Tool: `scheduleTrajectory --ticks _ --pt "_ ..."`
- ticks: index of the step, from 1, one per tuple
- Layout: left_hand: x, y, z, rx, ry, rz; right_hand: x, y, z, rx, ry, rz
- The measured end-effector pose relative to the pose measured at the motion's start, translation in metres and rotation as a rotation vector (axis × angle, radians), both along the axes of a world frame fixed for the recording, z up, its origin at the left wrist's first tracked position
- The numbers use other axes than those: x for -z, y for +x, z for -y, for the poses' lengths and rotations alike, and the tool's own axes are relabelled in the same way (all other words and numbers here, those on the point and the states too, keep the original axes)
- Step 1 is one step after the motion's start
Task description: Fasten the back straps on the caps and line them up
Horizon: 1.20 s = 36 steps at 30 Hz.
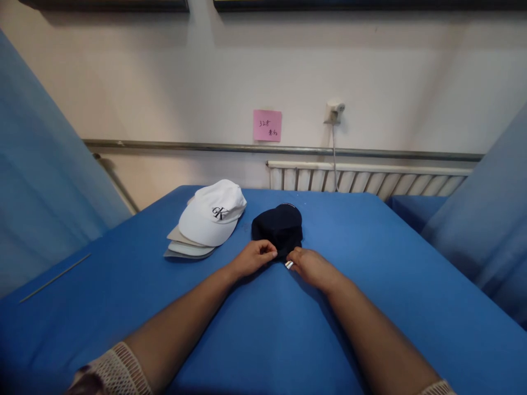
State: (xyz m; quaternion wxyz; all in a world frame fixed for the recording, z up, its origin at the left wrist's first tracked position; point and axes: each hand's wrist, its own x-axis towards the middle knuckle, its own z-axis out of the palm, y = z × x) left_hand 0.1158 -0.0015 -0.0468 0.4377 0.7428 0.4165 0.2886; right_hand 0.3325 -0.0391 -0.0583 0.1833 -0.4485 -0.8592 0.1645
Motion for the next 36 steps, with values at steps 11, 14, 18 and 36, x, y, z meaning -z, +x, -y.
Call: scheduleTrajectory --ticks 11,14,18,36 --pt "-0.001 -0.001 0.001 0.006 -0.043 -0.005 0.001 0.002 0.005 -0.065 0.000 -0.025" --pt "0.000 -0.001 0.000 0.015 -0.059 -0.012 0.003 0.002 0.002 -0.060 0.017 -0.008" --pt "-0.001 -0.002 0.001 0.018 -0.044 -0.017 0.002 0.000 0.000 -0.017 0.074 0.002" --pt "-0.013 0.004 0.010 -0.042 -0.155 0.201 0.007 0.007 -0.004 0.136 0.216 -0.600"
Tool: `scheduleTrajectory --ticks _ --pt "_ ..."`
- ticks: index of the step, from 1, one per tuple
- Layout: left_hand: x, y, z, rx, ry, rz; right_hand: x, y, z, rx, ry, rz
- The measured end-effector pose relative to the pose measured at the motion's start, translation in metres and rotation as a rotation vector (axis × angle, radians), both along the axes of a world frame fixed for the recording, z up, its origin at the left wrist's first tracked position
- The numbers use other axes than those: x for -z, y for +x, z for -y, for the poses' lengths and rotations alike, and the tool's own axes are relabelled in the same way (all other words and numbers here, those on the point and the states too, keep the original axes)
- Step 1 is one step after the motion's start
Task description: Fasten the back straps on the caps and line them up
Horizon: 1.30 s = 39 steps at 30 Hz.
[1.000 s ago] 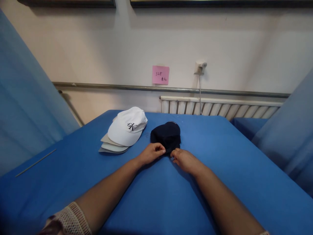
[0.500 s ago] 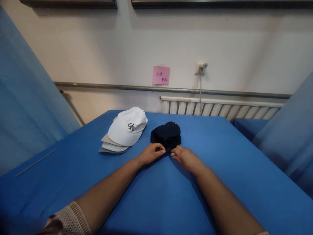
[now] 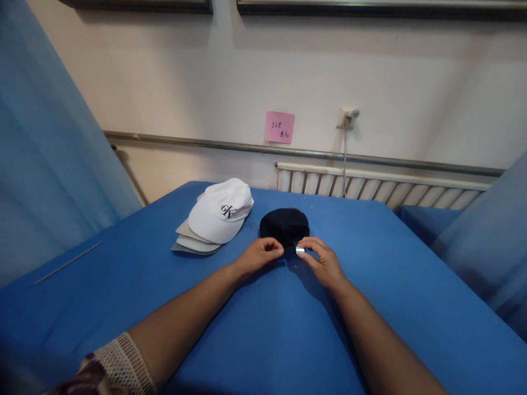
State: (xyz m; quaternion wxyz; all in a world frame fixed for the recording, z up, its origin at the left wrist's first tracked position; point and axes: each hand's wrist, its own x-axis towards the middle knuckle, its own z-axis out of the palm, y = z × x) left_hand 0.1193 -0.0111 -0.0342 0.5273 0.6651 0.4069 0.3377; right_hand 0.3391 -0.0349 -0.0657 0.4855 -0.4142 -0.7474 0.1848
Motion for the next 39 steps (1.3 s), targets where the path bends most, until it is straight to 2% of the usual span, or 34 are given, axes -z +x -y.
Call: scheduleTrajectory --ticks 14,21,26,30,39 --pt "0.0022 -0.0010 0.0011 0.078 -0.066 -0.006 -0.0012 -0.0032 0.0036 -0.074 -0.051 0.008" --pt "0.0067 0.0001 -0.0017 0.087 0.021 -0.036 -0.0012 -0.0049 0.0034 -0.113 -0.067 0.016" --pt "0.0044 0.0027 0.0020 0.062 0.104 -0.089 0.0024 -0.0034 0.0016 -0.111 -0.076 0.054" --pt "0.0007 0.0034 0.0030 -0.005 0.120 -0.103 0.0043 -0.0029 0.0011 -0.081 -0.091 0.071" --pt "-0.0017 0.0057 0.0070 -0.003 0.144 -0.152 0.0001 -0.0058 0.0045 -0.087 -0.083 0.072"
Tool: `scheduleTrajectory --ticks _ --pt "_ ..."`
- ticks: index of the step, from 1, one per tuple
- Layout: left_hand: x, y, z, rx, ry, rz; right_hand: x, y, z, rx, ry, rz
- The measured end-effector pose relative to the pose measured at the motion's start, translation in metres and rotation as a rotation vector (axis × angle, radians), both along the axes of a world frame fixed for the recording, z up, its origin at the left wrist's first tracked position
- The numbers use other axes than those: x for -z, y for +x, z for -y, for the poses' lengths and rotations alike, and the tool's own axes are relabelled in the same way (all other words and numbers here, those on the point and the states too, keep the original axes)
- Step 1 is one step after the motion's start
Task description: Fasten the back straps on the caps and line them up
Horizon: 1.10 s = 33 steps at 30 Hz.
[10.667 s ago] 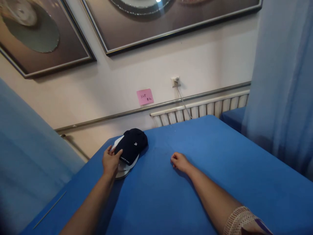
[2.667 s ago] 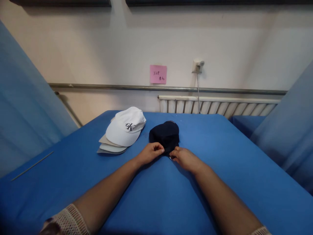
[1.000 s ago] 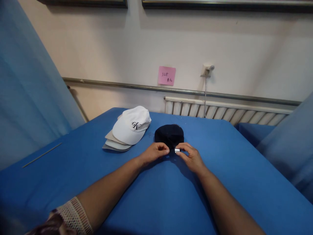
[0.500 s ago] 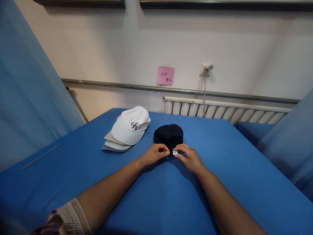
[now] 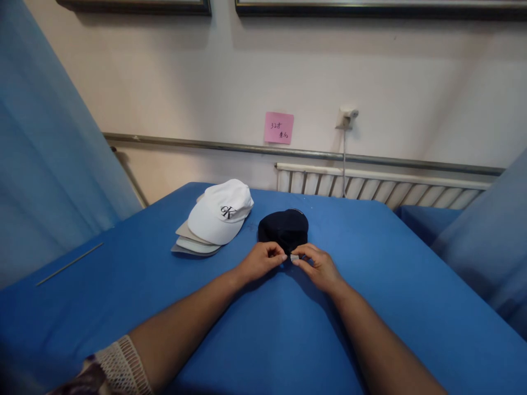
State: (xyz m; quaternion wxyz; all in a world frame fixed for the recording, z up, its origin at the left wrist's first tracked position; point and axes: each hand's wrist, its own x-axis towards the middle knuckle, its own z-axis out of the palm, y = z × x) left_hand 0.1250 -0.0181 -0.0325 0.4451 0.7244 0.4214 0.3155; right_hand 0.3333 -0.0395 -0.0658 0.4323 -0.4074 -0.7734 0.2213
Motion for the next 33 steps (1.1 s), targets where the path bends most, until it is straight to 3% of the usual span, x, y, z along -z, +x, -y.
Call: scheduleTrajectory --ticks 11,19,23,29,33 --pt "0.009 0.007 0.003 -0.005 0.040 0.107 -0.003 -0.004 0.002 -0.024 -0.003 0.003" --pt "0.014 0.006 -0.001 0.015 -0.014 0.164 -0.005 -0.005 0.004 -0.026 -0.010 0.017" --pt "0.010 0.008 0.004 -0.010 0.077 0.058 -0.005 -0.006 0.003 -0.030 -0.013 0.023" --pt "-0.007 0.004 0.016 0.098 0.355 -0.232 -0.001 -0.005 0.000 0.004 -0.061 0.004" --pt "-0.010 0.006 0.018 0.102 0.475 -0.385 0.002 -0.007 0.001 0.023 -0.099 0.013"
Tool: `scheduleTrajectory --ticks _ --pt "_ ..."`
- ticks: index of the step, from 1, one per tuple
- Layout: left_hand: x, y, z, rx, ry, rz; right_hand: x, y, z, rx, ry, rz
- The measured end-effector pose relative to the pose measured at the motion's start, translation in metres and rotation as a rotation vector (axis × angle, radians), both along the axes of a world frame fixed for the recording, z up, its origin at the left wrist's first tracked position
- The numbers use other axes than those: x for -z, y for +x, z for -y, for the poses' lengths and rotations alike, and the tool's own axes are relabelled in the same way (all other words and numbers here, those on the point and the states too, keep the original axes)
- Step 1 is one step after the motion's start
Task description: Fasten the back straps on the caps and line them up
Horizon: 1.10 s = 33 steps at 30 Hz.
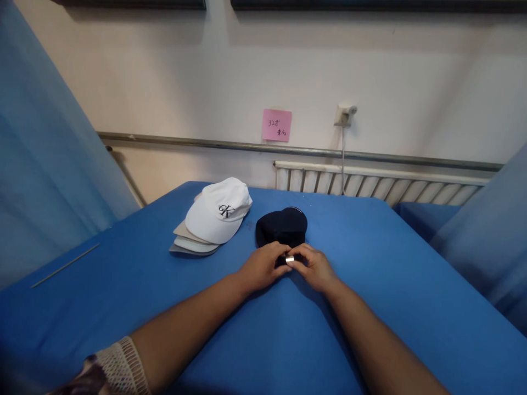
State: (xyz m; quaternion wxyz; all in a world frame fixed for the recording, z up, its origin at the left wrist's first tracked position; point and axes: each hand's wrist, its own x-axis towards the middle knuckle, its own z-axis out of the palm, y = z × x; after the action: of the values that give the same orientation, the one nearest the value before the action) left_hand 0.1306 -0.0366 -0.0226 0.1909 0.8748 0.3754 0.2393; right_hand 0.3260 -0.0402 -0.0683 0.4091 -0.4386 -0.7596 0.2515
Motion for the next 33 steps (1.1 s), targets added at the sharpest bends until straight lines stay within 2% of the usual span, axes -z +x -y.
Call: scheduleTrajectory --ticks 9,12,17,22,28,33 --pt "0.008 0.000 -0.006 -0.028 0.050 -0.051 0.003 0.000 -0.004 0.032 -0.195 -0.238" --pt "0.010 -0.001 -0.008 -0.028 0.035 -0.047 0.002 0.001 -0.005 0.069 -0.236 -0.201" --pt "0.011 -0.002 -0.010 -0.026 0.038 -0.069 0.005 -0.001 -0.007 0.053 -0.294 -0.222" --pt "0.010 -0.004 -0.013 -0.054 0.045 -0.117 0.012 0.005 -0.014 0.143 -0.298 -0.266" --pt "0.009 -0.008 -0.016 -0.059 0.046 -0.152 0.017 0.010 -0.018 0.216 -0.272 -0.164" --pt "0.007 -0.009 -0.017 -0.053 0.038 -0.138 0.016 0.007 -0.020 0.278 -0.369 -0.196"
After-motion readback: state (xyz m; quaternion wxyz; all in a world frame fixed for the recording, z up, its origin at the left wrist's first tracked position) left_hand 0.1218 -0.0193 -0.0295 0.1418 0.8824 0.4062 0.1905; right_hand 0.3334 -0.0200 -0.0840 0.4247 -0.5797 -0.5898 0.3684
